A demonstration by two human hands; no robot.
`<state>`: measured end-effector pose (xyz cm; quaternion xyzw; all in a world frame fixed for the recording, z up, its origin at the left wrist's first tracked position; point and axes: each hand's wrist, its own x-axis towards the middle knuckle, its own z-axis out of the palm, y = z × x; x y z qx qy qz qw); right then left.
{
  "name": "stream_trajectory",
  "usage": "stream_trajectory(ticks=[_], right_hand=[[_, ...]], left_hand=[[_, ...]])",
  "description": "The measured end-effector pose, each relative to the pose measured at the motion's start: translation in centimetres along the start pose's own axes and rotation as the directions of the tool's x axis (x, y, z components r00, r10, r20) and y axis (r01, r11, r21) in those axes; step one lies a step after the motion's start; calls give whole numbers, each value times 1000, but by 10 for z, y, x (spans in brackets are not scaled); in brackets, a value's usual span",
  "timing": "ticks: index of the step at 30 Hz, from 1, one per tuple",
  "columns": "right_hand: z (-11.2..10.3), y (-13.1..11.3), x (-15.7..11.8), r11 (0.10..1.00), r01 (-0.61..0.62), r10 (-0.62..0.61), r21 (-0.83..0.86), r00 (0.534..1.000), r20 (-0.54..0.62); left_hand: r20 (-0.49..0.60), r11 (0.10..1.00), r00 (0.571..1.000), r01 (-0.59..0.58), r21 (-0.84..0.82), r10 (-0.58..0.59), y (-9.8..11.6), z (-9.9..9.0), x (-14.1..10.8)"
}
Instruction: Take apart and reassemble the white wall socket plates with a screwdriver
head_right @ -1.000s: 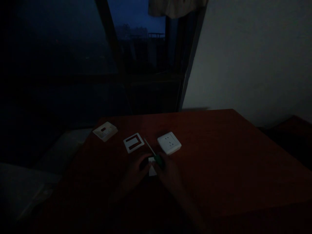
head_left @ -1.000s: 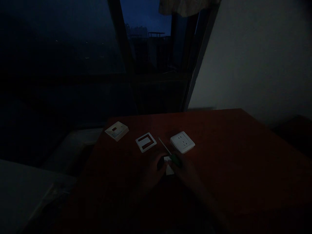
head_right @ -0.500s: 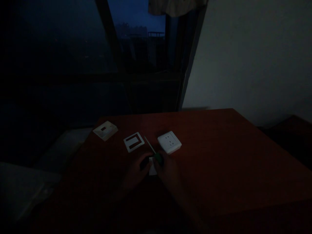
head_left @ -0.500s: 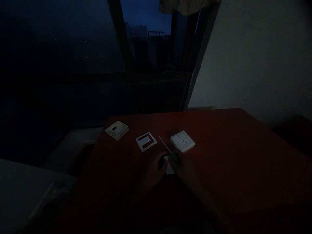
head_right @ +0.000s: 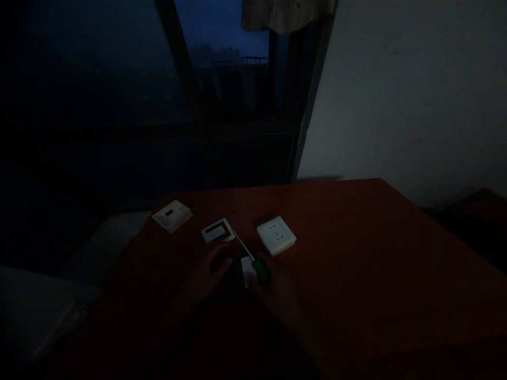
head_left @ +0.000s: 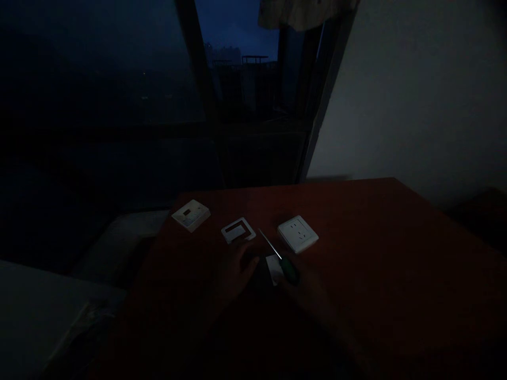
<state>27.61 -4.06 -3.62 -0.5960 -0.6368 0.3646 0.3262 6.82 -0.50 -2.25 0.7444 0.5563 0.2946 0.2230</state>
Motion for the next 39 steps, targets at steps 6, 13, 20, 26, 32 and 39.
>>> stream_trajectory(ticks=[6, 13, 20, 26, 32, 39], right_hand=[[-1, -2, 0, 1000, -10, 10, -17, 1000, 16], [0, 1, -4, 999, -26, 26, 28, 1000, 2], [0, 2, -4, 1000, -10, 10, 15, 1000, 2], [1, 2, -4, 998, -25, 25, 49, 1000, -2], [1, -2, -3, 998, -43, 44, 50, 999, -24], [0, -3, -3, 999, -36, 36, 20, 999, -17]], left_hand=[[-54, 967, 999, 16, 255, -3, -15, -27, 22], [104, 861, 994, -70, 504, 20, -27, -33, 55], [166, 856, 986, -95, 508, 11, -30, -28, 62], [104, 929, 995, -49, 368, 11, -15, -36, 54], [154, 990, 988, -26, 141, 4, 6, -24, 27], [99, 986, 995, 6, 165, -22, 9, -18, 17]])
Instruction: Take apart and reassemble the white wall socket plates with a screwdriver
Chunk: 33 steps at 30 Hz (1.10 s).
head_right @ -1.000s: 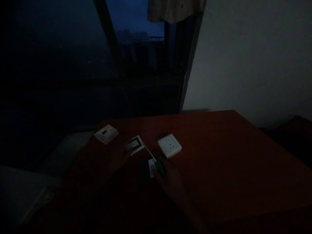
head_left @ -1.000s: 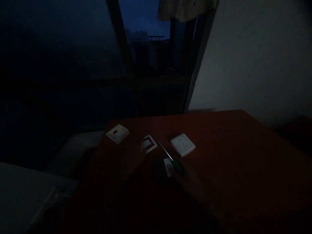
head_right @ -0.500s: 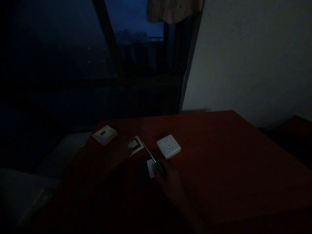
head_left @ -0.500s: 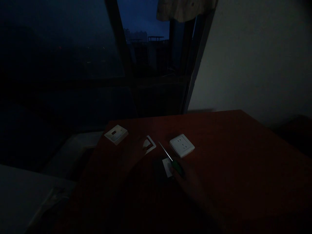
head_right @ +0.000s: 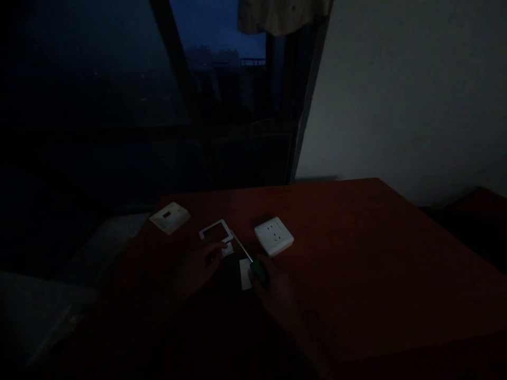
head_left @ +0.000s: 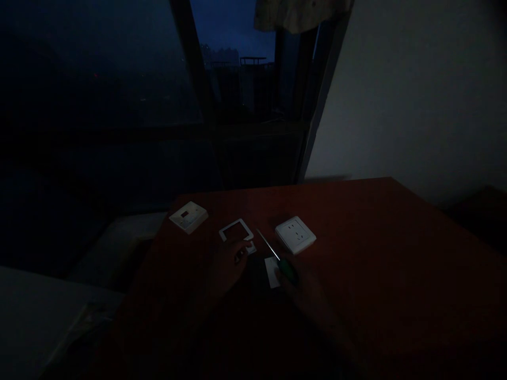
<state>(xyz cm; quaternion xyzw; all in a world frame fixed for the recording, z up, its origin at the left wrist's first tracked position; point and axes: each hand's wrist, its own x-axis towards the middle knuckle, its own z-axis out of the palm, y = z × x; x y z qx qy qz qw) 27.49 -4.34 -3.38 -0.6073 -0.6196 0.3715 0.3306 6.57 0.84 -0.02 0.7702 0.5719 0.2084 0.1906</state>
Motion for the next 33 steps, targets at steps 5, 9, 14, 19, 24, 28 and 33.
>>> stream_trajectory(ticks=[5, 9, 14, 19, 24, 28, 33], right_hand=[[1, 3, -1, 1000, -5, 5, 25, 1000, 1], [1, 1, -1, 1000, -11, 11, 16, 1000, 2], [1, 0, -1, 1000, -6, 6, 15, 1000, -3], [1, 1, -1, 1000, 4, -4, -16, 1000, 7], [1, 0, 0, 1000, 19, -19, -14, 1000, 9], [2, 1, -1, 1000, 22, -22, 9, 1000, 3], [1, 1, -1, 1000, 8, -8, 7, 1000, 10]], left_hand=[[75, 984, 993, -105, 145, 95, -10, 2, -5], [122, 943, 990, -109, 316, 73, -10, 5, -9], [194, 895, 981, -98, 435, 13, 2, 4, -6], [240, 847, 970, -99, 522, -35, 12, 2, -4], [221, 900, 975, -92, 426, -5, 5, 2, -7], [148, 984, 989, -34, 173, 8, -4, -1, -12], [52, 956, 975, 220, -196, -214, 3, 0, -20]])
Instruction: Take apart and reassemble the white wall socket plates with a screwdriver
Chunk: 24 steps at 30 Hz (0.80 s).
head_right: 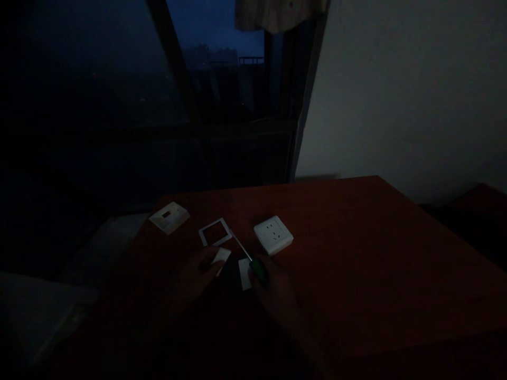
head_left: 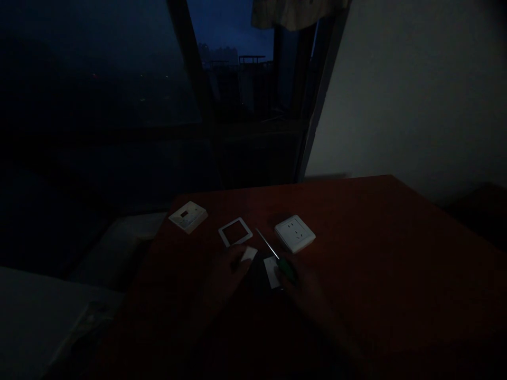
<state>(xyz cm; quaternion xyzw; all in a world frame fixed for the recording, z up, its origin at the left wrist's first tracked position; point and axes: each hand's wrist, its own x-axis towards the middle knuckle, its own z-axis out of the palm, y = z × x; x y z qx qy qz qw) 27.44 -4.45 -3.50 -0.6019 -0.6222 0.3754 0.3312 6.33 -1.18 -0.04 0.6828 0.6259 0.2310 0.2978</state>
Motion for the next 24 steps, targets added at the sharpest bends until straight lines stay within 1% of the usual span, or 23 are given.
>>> stream_trajectory(ticks=[2, 4, 6, 8, 10, 13, 16, 18, 20, 22, 24], right_hand=[[-1, 0, 0, 1000, 3, -3, 2, 1000, -2], [-1, 0, 1, 1000, 13, -13, 0, 1000, -10], [0, 1, 1, 1000, 18, -18, -5, 1000, -15], [1, 2, 1, 1000, 9, -9, -2, 1000, -13], [1, 3, 1, 1000, 5, -5, -1, 1000, -7], [2, 4, 1, 1000, 21, -21, 0, 1000, -8], [2, 3, 1, 1000, 16, -16, 6, 1000, -6], [2, 3, 1, 1000, 13, -13, -2, 1000, -1], [2, 3, 1, 1000, 5, -5, -15, 1000, -6], [2, 3, 1, 1000, -10, 10, -15, 1000, -10], [2, 3, 0, 1000, -16, 16, -10, 1000, -10]], left_hand=[[-25, 983, 998, 44, -177, -49, 5, 6, -4], [-21, 939, 997, 57, -339, -69, 8, 12, -8], [-15, 900, 998, 52, -433, -65, 9, 19, -12], [-31, 902, 998, 43, -431, -63, 10, 25, -16], [-42, 929, 997, 48, -366, -68, 10, 29, -19], [-22, 954, 997, 66, -292, -76, 8, 32, -21], [-52, 966, 997, 39, -254, -54, 4, 34, -20], [-80, 969, 996, 20, -247, -41, 1, 35, -19], [-82, 963, 996, 20, -268, -43, -2, 35, -18], [-85, 960, 996, 11, -278, -36, -3, 34, -18], [-117, 966, 993, -21, -259, -10, -2, 33, -18]])
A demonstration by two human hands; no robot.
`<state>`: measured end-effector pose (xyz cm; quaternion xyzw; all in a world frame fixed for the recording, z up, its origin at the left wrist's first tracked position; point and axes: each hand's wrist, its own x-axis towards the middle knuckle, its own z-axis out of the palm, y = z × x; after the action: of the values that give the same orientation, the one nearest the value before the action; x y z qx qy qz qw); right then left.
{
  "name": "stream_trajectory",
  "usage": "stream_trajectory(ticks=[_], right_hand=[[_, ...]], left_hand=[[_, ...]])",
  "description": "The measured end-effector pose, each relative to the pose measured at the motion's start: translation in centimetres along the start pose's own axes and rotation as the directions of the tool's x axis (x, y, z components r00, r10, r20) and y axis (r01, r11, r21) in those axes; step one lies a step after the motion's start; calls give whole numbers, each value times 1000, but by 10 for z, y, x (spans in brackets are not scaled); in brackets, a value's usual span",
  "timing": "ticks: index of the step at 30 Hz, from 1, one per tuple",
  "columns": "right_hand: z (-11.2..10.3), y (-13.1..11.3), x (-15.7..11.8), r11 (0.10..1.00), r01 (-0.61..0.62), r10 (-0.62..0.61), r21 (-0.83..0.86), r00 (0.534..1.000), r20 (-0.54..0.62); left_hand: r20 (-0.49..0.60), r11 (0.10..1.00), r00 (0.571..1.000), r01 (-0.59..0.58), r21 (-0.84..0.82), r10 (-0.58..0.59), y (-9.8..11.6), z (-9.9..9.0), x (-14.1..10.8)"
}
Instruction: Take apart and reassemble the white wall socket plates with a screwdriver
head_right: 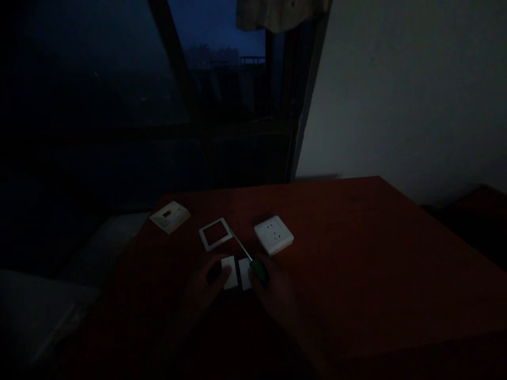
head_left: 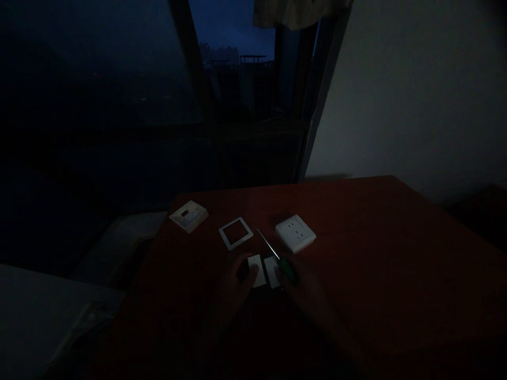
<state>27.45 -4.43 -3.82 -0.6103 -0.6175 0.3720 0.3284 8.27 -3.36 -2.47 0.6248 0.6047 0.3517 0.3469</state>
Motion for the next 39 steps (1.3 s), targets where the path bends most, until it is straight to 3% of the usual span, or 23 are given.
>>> stream_trajectory(ticks=[5, 8, 13, 19, 28, 34, 39], right_hand=[[0, -1, 0, 1000, 22, -22, 2, 1000, -1], [-1, -1, 0, 1000, 22, -22, -1, 1000, 9], [-1, -1, 0, 999, 34, -34, 4, 999, -1], [-1, -3, 0, 1000, 29, -29, -1, 1000, 2], [0, -3, 0, 1000, 17, -17, -4, 1000, -5], [0, -2, -1, 999, 27, -27, -25, 1000, -4], [0, -2, 0, 999, 21, -21, -26, 1000, 14]], left_hand=[[-34, 999, 998, -43, 18, 44, 4, 0, 0], [-39, 998, 998, 49, -39, -51, 2, -1, 0], [79, 932, 961, 275, -235, -264, -4, 0, -2], [77, 921, 958, 288, -263, -277, -2, 1, 0], [84, 959, 971, 234, -158, -223, 1, -1, 0], [42, 993, 993, 110, -53, -108, 3, 1, 0], [-15, 994, 996, -82, 78, 84, -3, 5, 0]])
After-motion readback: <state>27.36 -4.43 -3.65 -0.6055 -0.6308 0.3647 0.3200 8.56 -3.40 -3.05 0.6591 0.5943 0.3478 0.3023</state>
